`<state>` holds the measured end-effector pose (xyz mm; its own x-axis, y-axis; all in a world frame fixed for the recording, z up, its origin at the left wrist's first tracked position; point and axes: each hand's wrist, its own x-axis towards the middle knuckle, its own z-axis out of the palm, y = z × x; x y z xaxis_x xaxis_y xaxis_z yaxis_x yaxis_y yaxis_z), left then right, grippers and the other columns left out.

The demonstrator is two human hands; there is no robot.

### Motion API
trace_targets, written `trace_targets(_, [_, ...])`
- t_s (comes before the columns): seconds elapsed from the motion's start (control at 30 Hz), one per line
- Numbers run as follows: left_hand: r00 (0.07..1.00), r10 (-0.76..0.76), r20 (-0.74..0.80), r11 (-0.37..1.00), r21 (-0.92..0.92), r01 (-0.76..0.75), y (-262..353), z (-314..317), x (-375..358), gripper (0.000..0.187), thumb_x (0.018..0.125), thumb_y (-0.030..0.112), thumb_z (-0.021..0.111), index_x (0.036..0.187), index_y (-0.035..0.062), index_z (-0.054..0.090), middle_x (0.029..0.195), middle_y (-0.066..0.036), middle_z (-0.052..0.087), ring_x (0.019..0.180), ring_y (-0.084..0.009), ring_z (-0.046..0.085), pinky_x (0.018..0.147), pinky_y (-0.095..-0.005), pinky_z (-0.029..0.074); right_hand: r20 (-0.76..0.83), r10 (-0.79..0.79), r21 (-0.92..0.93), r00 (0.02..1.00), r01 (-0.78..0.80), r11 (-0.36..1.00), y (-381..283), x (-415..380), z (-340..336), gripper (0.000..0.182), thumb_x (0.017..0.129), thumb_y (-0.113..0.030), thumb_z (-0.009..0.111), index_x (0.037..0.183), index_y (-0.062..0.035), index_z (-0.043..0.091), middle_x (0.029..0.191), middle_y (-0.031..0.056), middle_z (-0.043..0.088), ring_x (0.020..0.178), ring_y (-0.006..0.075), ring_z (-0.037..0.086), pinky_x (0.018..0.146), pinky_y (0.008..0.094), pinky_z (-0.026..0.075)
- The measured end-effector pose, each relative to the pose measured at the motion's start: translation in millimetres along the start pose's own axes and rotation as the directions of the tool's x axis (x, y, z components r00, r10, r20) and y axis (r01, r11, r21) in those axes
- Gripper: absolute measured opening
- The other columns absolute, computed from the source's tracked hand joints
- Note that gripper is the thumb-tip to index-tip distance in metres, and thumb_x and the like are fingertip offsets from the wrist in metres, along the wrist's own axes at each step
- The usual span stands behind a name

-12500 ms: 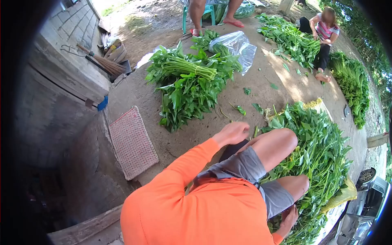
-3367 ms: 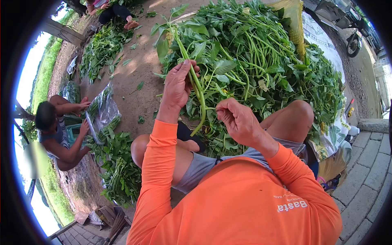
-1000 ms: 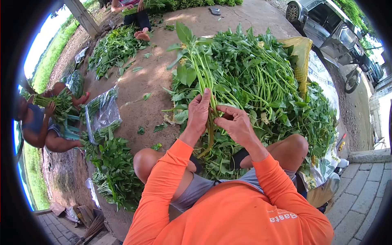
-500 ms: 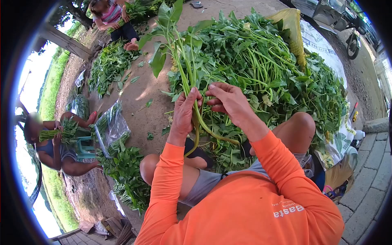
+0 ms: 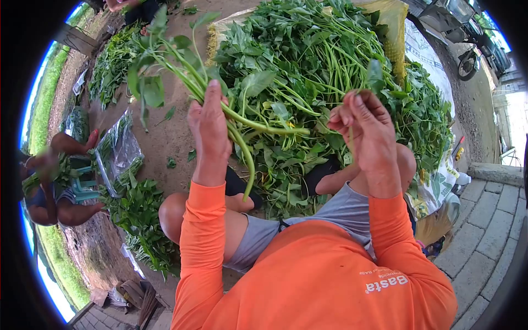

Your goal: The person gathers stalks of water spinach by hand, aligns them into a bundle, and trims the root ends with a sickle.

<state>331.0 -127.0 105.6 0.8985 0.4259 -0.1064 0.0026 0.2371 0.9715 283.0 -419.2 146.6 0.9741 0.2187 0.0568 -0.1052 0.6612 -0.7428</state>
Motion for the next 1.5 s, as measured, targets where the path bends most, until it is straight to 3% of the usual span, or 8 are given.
trace_targets(0.13, [0.988,0.034,-0.148,0.999,0.044,-0.027,46,-29,26,0.024,0.100,0.028,0.079,0.092,0.0104,0.064,0.076,0.000,0.063,0.056,-0.0058,0.053,0.048,-0.0223,0.041,-0.483,-0.291,-0.670,0.826,-0.134,0.730,-72,29,-35,0.029,0.107,-0.018,0.064,0.130,-0.0017,0.068,0.112,0.0145,0.076,0.102,0.0258,0.074,0.092,0.0377,0.062])
trace_targets(0.27, [0.999,-0.006,-0.047,1.000,0.014,0.007,69,-42,27,0.022,0.098,0.028,0.081,0.104,0.0106,0.068,0.074,0.001,0.061,0.058,-0.0045,0.056,0.046,-0.0222,0.045,-0.123,-0.545,-0.737,0.829,-0.444,-0.509,-40,77,-151,0.046,0.095,-0.028,0.072,0.135,-0.0039,0.070,0.121,0.0200,0.076,0.108,0.0360,0.074,0.096,0.0440,0.059])
trace_targets(0.33, [0.999,-0.018,-0.030,0.999,0.042,0.019,69,-38,23,0.022,0.098,0.027,0.081,0.107,0.0096,0.070,0.076,0.002,0.063,0.061,-0.0034,0.057,0.052,-0.0189,0.045,-0.409,-0.162,-0.912,0.898,-0.401,0.083,38,99,-152,0.029,0.095,-0.026,0.063,0.113,-0.0111,0.081,0.110,0.0174,0.080,0.098,0.0306,0.077,0.090,0.0398,0.059])
trace_targets(0.4, [1.000,-0.016,0.006,0.999,0.043,0.016,64,-35,23,0.023,0.098,0.026,0.081,0.109,0.0086,0.071,0.077,0.002,0.064,0.062,-0.0032,0.058,0.054,-0.0178,0.045,-0.284,0.200,-0.956,0.938,-0.263,-0.128,104,105,-169,0.026,0.092,-0.022,0.064,0.107,-0.0086,0.081,0.109,0.0227,0.077,0.099,0.0405,0.074,0.091,0.0443,0.058])
trace_targets(0.57, [1.000,-0.024,0.008,0.985,0.168,0.022,60,-40,15,0.025,0.096,0.028,0.083,0.103,0.0071,0.072,0.078,0.003,0.063,0.068,-0.0029,0.052,0.063,-0.0194,0.038,-0.241,-0.088,-0.954,0.966,-0.253,-0.159,199,104,-202,0.028,0.093,-0.016,0.067,0.119,-0.0075,0.075,0.129,0.0198,0.070,0.116,0.0441,0.067,0.098,0.0495,0.055])
trace_targets(1.07, [0.998,-0.037,0.046,0.985,0.168,0.029,59,-43,9,0.025,0.098,0.030,0.080,0.089,0.0099,0.068,0.074,0.005,0.058,0.065,-0.0030,0.046,0.058,-0.0227,0.034,-0.277,0.182,-0.961,0.944,-0.273,-0.044,136,144,-168,0.032,0.094,-0.020,0.069,0.121,-0.0025,0.073,0.110,0.0193,0.076,0.103,0.0326,0.073,0.094,0.0414,0.055])
trace_targets(1.4, [0.999,0.017,0.044,0.983,0.183,-0.025,41,-49,15,0.024,0.099,0.032,0.080,0.100,0.0103,0.070,0.076,0.006,0.059,0.066,-0.0025,0.048,0.060,-0.0211,0.037,-0.264,0.231,-0.444,0.936,-0.330,0.833,46,136,-96,0.033,0.096,-0.023,0.080,0.123,-0.0059,0.072,0.098,-0.0014,0.072,0.085,0.0063,0.062,0.070,0.0223,0.048])
trace_targets(1.5, [0.998,0.016,0.053,0.985,0.173,-0.025,39,-50,17,0.023,0.100,0.032,0.080,0.104,0.0102,0.072,0.077,0.006,0.060,0.069,-0.0022,0.049,0.063,-0.0205,0.039,-0.228,0.300,-0.618,0.926,-0.376,0.690,49,126,-90,0.030,0.094,-0.020,0.082,0.120,-0.0084,0.070,0.098,-0.0029,0.072,0.083,0.0059,0.063,0.067,0.0226,0.048])
